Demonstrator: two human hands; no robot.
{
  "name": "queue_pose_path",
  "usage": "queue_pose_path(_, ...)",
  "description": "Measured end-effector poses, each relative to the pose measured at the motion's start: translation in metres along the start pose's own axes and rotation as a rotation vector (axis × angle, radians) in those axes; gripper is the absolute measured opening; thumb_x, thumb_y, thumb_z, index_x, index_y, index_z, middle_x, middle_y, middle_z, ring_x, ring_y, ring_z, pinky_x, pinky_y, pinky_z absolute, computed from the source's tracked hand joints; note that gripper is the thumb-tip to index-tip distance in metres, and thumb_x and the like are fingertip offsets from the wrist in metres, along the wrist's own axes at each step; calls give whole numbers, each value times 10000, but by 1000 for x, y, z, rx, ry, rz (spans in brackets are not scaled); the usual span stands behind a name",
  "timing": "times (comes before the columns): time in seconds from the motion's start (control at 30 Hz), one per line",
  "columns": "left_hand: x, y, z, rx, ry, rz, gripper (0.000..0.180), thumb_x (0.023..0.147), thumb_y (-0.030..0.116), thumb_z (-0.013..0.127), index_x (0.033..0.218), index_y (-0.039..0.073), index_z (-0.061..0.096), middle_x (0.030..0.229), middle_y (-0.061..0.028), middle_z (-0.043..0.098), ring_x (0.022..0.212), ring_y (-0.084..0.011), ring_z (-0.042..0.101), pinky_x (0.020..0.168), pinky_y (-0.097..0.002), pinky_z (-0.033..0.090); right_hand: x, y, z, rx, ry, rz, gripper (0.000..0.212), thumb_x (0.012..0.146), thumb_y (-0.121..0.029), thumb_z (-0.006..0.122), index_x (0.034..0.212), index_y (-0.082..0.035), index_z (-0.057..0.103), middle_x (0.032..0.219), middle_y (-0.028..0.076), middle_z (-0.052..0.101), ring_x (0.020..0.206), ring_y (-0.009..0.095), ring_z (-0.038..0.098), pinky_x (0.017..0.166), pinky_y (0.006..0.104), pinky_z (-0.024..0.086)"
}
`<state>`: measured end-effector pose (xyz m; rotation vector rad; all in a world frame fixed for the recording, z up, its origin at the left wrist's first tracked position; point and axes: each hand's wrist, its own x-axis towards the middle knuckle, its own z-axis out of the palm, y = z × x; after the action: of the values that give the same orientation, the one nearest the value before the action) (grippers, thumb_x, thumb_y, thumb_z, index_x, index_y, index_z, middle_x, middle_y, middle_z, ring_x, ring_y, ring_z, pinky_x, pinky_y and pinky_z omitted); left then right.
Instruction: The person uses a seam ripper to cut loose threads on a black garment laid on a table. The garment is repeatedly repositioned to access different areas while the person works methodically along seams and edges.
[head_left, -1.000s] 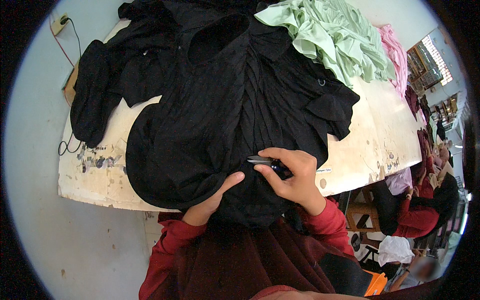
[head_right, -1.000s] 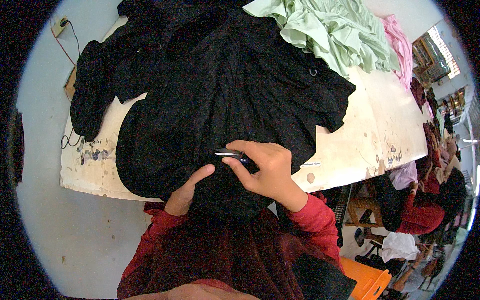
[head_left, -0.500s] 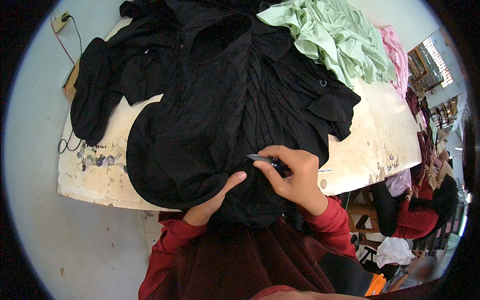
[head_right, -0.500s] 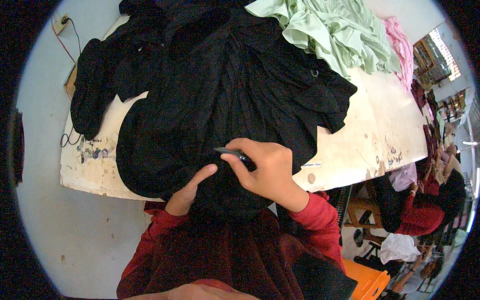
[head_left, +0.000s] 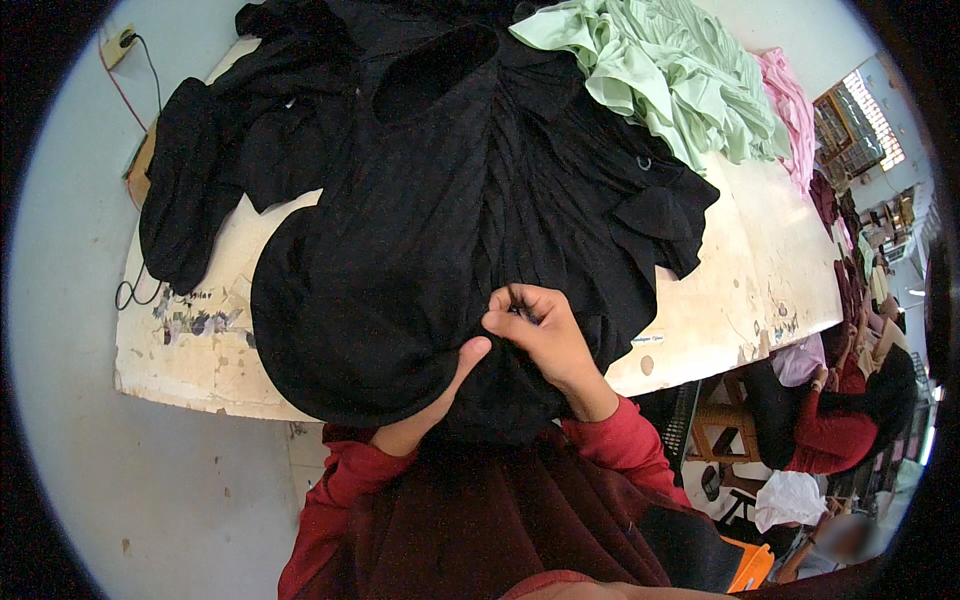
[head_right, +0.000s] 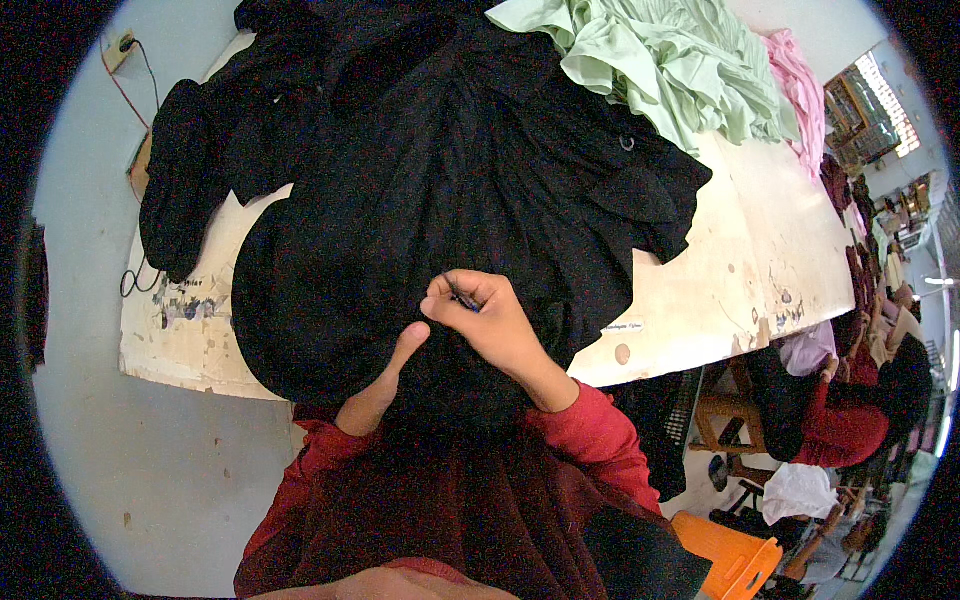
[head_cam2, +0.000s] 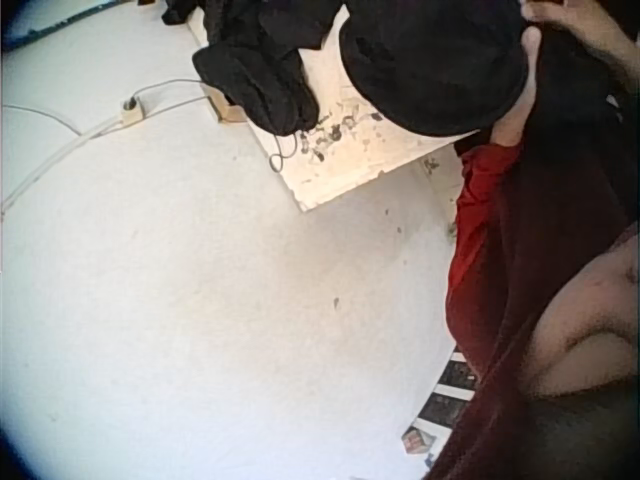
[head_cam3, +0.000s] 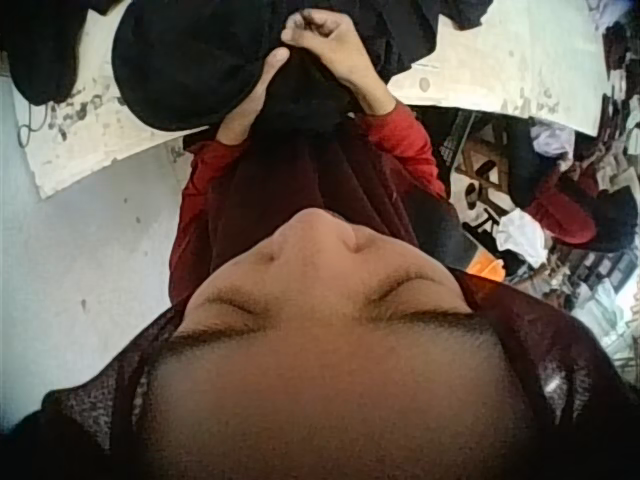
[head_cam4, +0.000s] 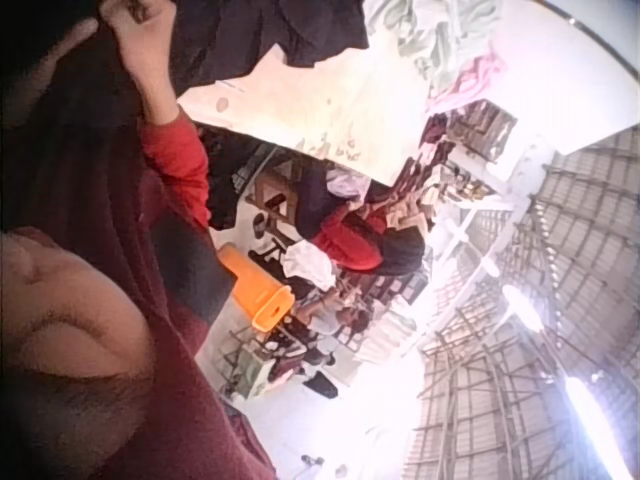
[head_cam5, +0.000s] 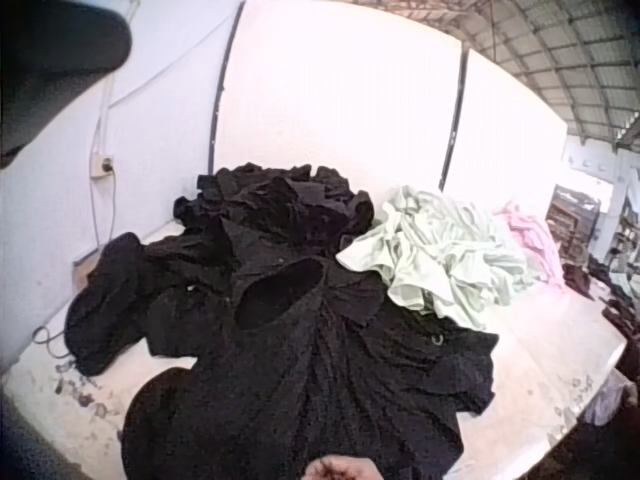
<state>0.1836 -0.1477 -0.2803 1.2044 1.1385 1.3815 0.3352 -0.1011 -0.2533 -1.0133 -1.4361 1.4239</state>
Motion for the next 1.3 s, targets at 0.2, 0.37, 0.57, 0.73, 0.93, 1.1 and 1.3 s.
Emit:
queue_pose_path(0.2, 0, -20, -7, -220, -15, -217, 483, 829, 217, 724, 1207, -38, 565, 1252, -139, 568, 1151, -261, 530, 1033, -344, 360, -5, -10, -11, 226, -101, 143, 226, 806, -71, 692, 1006, -18, 602, 818, 2, 576, 771, 69, 534, 720, 212, 409)
queue_pose_path(0.37, 0, -38, -7, -361, -17, -316, 476, 826, 208, 727, 1202, -37, 571, 1252, -137, 568, 1148, -254, 532, 1032, -339, 364, -16, -31, -17, -598, 130, -337, 310, 725, -113, 769, 985, -2, 643, 935, 81, 674, 804, 122, 624, 693, 251, 460)
queue_pose_path(0.57, 1, -36, -5, -391, -43, -344, 471, 822, 201, 732, 1198, -36, 575, 1253, -135, 567, 1144, -244, 535, 1029, -332, 370, -19, -35, -19, -864, 123, -622, 247, 708, -162, 784, 898, -46, 676, 756, 88, 687, 589, 207, 652, 535, 270, 461)
queue_pose_path(0.73, 1, -33, -6, -386, -19, -311, 470, 818, 194, 736, 1197, -33, 577, 1253, -135, 567, 1142, -239, 538, 1026, -327, 375, -14, -34, -15, -870, 126, -570, 186, 725, -139, 767, 852, -37, 678, 778, 92, 694, 620, 212, 665, 557, 271, 471)
queue_pose_path(0.93, 1, -27, -5, -452, -27, -361, 475, 825, 196, 727, 1210, -30, 567, 1254, -137, 562, 1132, -244, 548, 1005, -322, 401, -10, -26, -18, -757, 182, -581, 152, 747, -166, 754, 840, -70, 682, 772, 73, 693, 594, 215, 664, 526, 287, 486)
queue_pose_path(1.1, 2, -15, -4, -548, -20, -431, 431, 868, 202, 674, 1210, -34, 561, 1241, -137, 564, 1112, -231, 563, 972, -318, 440, -11, -30, -15, -695, 170, -497, 165, 754, -163, 743, 870, -64, 680, 775, 81, 692, 612, 229, 669, 541, 293, 498)
queue_pose_path(1.3, 6, 13, -1, -718, -131, -546, 418, 950, 216, 543, 1277, -37, 483, 1242, -156, 551, 1086, -222, 588, 954, -327, 487, -9, -44, -4, -760, 111, -465, 179, 759, -194, 737, 881, -72, 689, 773, 87, 691, 624, 235, 669, 542, 298, 502)
